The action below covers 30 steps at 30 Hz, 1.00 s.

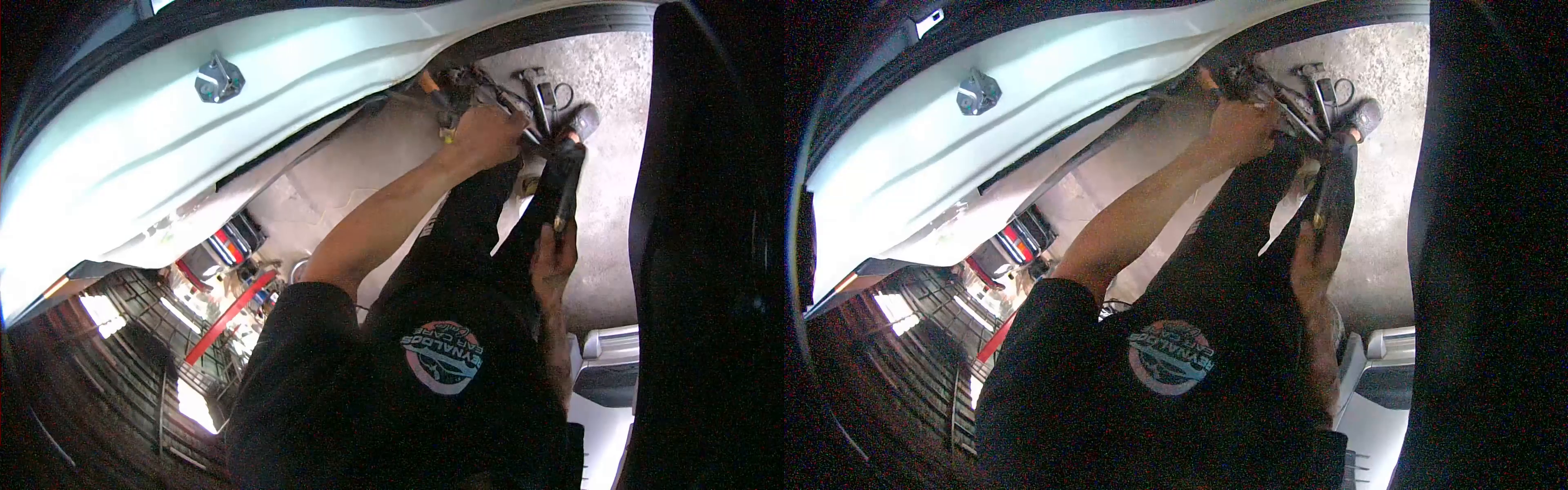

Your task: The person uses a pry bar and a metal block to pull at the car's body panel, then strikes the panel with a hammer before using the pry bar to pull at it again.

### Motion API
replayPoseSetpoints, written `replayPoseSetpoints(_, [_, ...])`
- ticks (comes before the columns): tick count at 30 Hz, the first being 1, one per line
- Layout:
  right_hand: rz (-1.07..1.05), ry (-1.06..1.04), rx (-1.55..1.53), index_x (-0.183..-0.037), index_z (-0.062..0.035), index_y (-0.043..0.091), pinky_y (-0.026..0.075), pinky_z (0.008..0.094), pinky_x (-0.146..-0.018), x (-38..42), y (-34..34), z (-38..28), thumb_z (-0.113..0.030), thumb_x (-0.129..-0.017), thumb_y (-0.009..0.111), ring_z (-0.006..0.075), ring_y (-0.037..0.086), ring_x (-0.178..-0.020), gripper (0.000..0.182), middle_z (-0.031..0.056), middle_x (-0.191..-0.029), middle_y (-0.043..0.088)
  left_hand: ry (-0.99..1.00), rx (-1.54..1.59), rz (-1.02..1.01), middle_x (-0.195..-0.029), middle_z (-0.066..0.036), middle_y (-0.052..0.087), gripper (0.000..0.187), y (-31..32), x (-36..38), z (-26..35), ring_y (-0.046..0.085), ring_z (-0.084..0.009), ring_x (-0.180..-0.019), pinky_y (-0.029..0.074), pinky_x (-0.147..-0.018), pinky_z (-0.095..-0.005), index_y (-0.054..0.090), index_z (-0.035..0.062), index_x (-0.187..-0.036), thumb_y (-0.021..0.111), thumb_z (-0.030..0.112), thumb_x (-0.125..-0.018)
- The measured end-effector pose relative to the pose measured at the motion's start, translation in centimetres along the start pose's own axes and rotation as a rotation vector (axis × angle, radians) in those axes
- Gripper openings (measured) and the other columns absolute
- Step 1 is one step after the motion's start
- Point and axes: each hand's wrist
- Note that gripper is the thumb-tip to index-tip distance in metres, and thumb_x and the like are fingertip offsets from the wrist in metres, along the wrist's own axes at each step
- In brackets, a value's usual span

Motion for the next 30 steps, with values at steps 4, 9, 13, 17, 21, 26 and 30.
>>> replayPoseSetpoints(4, [0.177,0.029,-0.230,-0.130,0.0021,0.053,0.040,0.0258,-0.046,-0.5,-2.6,-1.3,-0.024,-0.103,0.053,0.0083,0.048,-0.054,0.037,0.0018,-0.070,0.054,-0.020,0.016,-0.030,-0.074,-0.018,0.070,0.027,-0.5,0.7,0.0,0.071,-0.0366,-0.072,0.057,-0.064,-0.0500,0.066,0.0030,-0.095,0.069,0.019,-0.073])
replayPoseSetpoints(9, [0.175,0.095,-0.416,-0.118,-0.0009,0.056,0.043,0.0292,-0.053,-1.0,-2.2,-4.9,-0.025,-0.102,0.056,0.0114,0.050,-0.060,0.029,0.0041,-0.071,0.054,-0.054,-0.001,-0.118,-0.081,-0.016,0.071,0.038,-0.4,0.2,-0.5,0.072,-0.0359,-0.077,0.059,-0.068,-0.0498,0.062,0.0063,-0.108,0.071,0.024,-0.075])
replayPoseSetpoints(13, [0.022,0.090,-0.242,-0.116,-0.0034,0.057,0.043,0.0290,-0.053,-1.5,-2.0,1.0,-0.022,-0.101,0.060,0.0113,0.050,-0.059,0.025,0.0035,-0.072,0.057,0.028,-0.056,-0.043,-0.078,-0.013,0.071,0.038,0.6,0.8,-0.5,0.071,-0.0357,-0.073,0.059,-0.066,-0.0486,0.063,0.0078,-0.107,0.071,0.025,-0.074])
replayPoseSetpoints(17, [0.314,0.180,-0.560,-0.098,-0.0064,0.058,0.040,0.0223,-0.041,-1.6,-5.3,-6.1,-0.024,-0.104,0.054,0.0090,0.050,-0.049,0.018,0.0032,-0.067,0.056,-0.064,-0.069,-0.090,-0.074,-0.014,0.069,0.038,-1.0,0.1,-0.1,0.071,-0.0346,-0.070,0.059,-0.064,-0.0474,0.064,0.0067,-0.105,0.073,0.024,-0.072])
replayPoseSetpoints(21, [0.017,-0.291,0.036,-0.125,-0.0029,0.059,0.043,0.0227,-0.053,-2.4,-1.2,-2.6,-0.023,-0.103,0.054,0.0101,0.054,-0.060,0.030,0.0049,-0.074,0.056,-0.060,-0.035,-0.038,-0.073,-0.015,0.069,0.038,-0.8,0.0,-0.3,0.072,-0.0339,-0.070,0.059,-0.063,-0.0467,0.064,0.0058,-0.104,0.074,0.023,-0.071])
replayPoseSetpoints(26, [0.209,0.133,-0.392,-0.140,-0.0022,0.048,0.032,0.0254,-0.037,-1.9,-4.2,-2.8,-0.023,-0.102,0.057,0.0079,0.047,-0.044,0.043,0.0005,-0.064,0.053,-0.115,-0.004,0.025,-0.074,-0.019,0.069,0.036,-2.2,-0.8,0.2,0.073,-0.0339,-0.073,0.059,-0.063,-0.0474,0.063,0.0035,-0.100,0.073,0.022,-0.071])
replayPoseSetpoints(30, [0.326,0.150,-0.672,-0.096,-0.0057,0.063,0.040,0.0267,-0.040,-1.9,-5.7,-6.0,-0.030,-0.103,0.055,0.0133,0.051,-0.045,0.027,0.0049,-0.065,0.058,-0.107,0.021,0.045,-0.076,-0.022,0.070,0.028,-2.6,-0.9,0.2,0.072,-0.0370,-0.072,0.057,-0.063,-0.0484,0.066,0.0011,-0.094,0.068,0.020,-0.074])
Point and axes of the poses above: each hand's wrist, its own x-axis away from the middle knuckle, its own y-axis out of the palm, z = x × y
